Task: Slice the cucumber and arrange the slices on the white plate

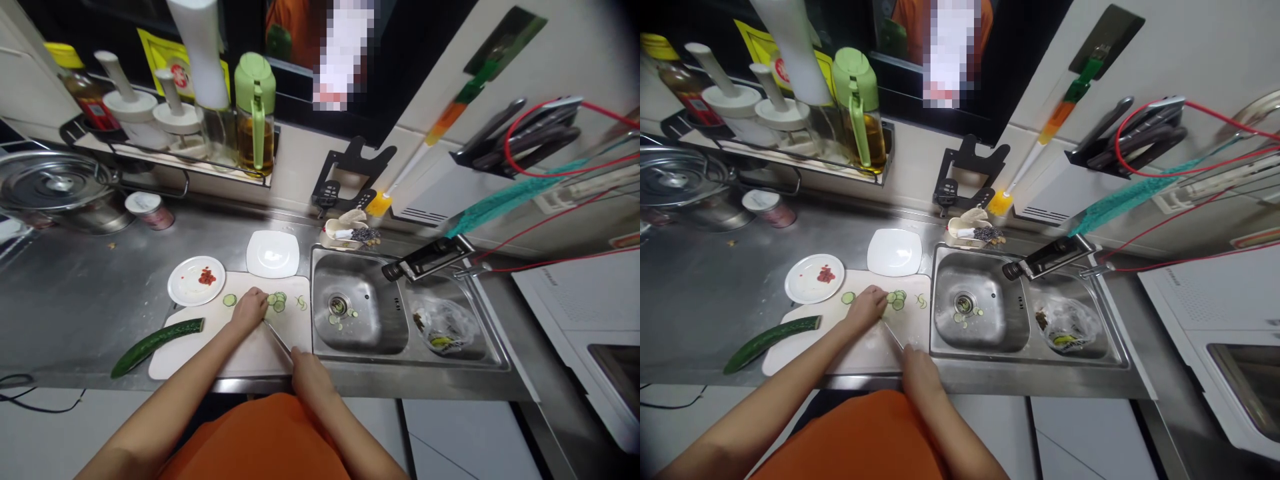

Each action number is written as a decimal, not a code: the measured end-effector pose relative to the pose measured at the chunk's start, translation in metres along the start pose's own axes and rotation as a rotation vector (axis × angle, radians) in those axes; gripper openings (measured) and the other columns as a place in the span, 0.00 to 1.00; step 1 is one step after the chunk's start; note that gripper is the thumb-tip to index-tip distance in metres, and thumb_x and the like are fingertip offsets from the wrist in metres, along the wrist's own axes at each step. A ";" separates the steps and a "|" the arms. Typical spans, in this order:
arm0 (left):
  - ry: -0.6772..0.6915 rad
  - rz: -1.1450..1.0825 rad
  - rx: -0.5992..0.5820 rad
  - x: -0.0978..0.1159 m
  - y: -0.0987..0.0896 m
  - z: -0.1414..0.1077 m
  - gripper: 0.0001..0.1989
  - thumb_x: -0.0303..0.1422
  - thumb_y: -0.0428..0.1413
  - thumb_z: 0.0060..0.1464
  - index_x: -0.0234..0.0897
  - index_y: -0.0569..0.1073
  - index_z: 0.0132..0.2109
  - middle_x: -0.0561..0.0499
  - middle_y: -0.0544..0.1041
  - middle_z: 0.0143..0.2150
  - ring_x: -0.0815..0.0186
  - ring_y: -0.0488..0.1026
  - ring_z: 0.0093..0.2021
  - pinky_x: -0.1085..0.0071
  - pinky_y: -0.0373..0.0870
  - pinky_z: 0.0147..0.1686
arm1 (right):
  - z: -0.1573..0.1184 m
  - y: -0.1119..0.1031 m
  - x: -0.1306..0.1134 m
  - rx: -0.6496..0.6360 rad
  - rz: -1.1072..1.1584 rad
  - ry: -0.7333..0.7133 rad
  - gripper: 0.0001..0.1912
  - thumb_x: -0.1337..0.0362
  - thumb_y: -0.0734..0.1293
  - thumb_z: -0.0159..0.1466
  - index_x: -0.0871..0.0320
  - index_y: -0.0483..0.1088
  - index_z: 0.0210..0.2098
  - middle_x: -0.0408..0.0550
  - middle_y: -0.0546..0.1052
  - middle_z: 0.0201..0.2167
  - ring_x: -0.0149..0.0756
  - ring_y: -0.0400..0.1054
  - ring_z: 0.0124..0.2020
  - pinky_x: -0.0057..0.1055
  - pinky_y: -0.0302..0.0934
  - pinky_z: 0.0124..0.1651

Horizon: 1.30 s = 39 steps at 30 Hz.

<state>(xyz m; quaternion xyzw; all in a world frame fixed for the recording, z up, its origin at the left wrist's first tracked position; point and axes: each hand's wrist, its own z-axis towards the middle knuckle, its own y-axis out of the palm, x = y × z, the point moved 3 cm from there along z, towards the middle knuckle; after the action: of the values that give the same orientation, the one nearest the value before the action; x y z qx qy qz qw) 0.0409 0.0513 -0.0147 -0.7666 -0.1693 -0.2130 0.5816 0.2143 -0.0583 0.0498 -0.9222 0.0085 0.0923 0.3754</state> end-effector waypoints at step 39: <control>-0.119 -0.155 0.214 -0.045 0.005 -0.046 0.15 0.36 0.52 0.53 0.37 0.75 0.45 0.46 0.77 0.41 0.62 0.71 0.45 0.69 0.65 0.48 | 0.016 -0.013 -0.033 0.088 -0.041 -0.056 0.18 0.77 0.52 0.62 0.60 0.62 0.48 0.57 0.74 0.39 0.41 0.70 0.43 0.31 0.60 0.39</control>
<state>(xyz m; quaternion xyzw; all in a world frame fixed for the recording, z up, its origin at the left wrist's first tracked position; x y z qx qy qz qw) -0.0009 0.0046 -0.0316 -0.6962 -0.2840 -0.1921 0.6307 0.1804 -0.0393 0.0529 -0.9018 -0.0169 0.1097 0.4176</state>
